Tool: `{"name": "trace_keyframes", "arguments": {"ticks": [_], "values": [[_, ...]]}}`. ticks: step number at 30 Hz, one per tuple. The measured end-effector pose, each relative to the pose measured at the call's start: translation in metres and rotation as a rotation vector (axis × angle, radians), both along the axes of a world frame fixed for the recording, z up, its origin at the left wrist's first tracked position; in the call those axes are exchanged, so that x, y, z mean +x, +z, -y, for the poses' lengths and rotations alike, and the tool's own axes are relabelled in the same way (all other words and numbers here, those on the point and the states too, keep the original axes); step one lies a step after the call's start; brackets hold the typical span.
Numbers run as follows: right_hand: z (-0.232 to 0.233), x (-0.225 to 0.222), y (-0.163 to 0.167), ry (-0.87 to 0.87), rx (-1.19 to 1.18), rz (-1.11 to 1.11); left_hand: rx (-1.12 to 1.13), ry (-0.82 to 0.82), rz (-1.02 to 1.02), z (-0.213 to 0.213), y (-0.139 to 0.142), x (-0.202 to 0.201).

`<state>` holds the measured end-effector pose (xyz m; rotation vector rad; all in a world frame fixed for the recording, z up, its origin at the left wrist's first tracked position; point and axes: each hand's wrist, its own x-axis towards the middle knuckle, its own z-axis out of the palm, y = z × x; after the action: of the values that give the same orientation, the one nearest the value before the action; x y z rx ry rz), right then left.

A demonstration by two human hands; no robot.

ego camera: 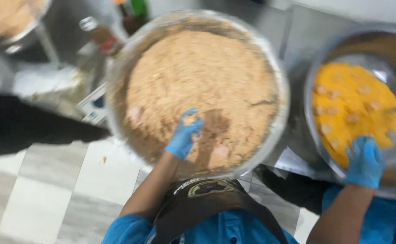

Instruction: The person pinches portions of minced mixture from a large metal basin and rolls them between both gloved hands into balls, placing each finished ball into a nearby bowl where a coworker coats them in orange breading. The person repeats this portioning and rolling cycle continuously across the stainless steel work table.

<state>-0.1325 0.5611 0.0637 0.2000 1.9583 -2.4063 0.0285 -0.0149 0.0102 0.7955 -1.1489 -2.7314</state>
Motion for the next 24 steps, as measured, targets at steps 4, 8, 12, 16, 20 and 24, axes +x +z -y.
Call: {"name": "trace_keyframes", "arguments": {"ticks": [4,8,12,16,20,24], "values": [[0.061,0.015,0.013,-0.041,0.06,0.112,-0.084,-0.013,-0.092,0.013,0.043,0.02],[0.122,0.026,0.027,0.053,0.016,0.101,-0.158,-0.086,-0.149,0.034,0.064,0.046],[0.191,0.05,0.056,0.218,-0.066,0.056,-0.179,-0.114,-0.186,0.048,0.058,0.063],[0.263,0.069,0.082,0.322,-0.082,0.051,-0.219,-0.119,-0.234,0.055,0.041,0.072],[0.335,0.095,0.076,0.391,0.01,0.066,-0.545,-0.101,-0.296,0.06,0.034,0.069],[0.414,0.137,0.042,0.632,-0.2,0.181,-1.047,-0.193,-0.383,0.068,0.044,0.055]]}}
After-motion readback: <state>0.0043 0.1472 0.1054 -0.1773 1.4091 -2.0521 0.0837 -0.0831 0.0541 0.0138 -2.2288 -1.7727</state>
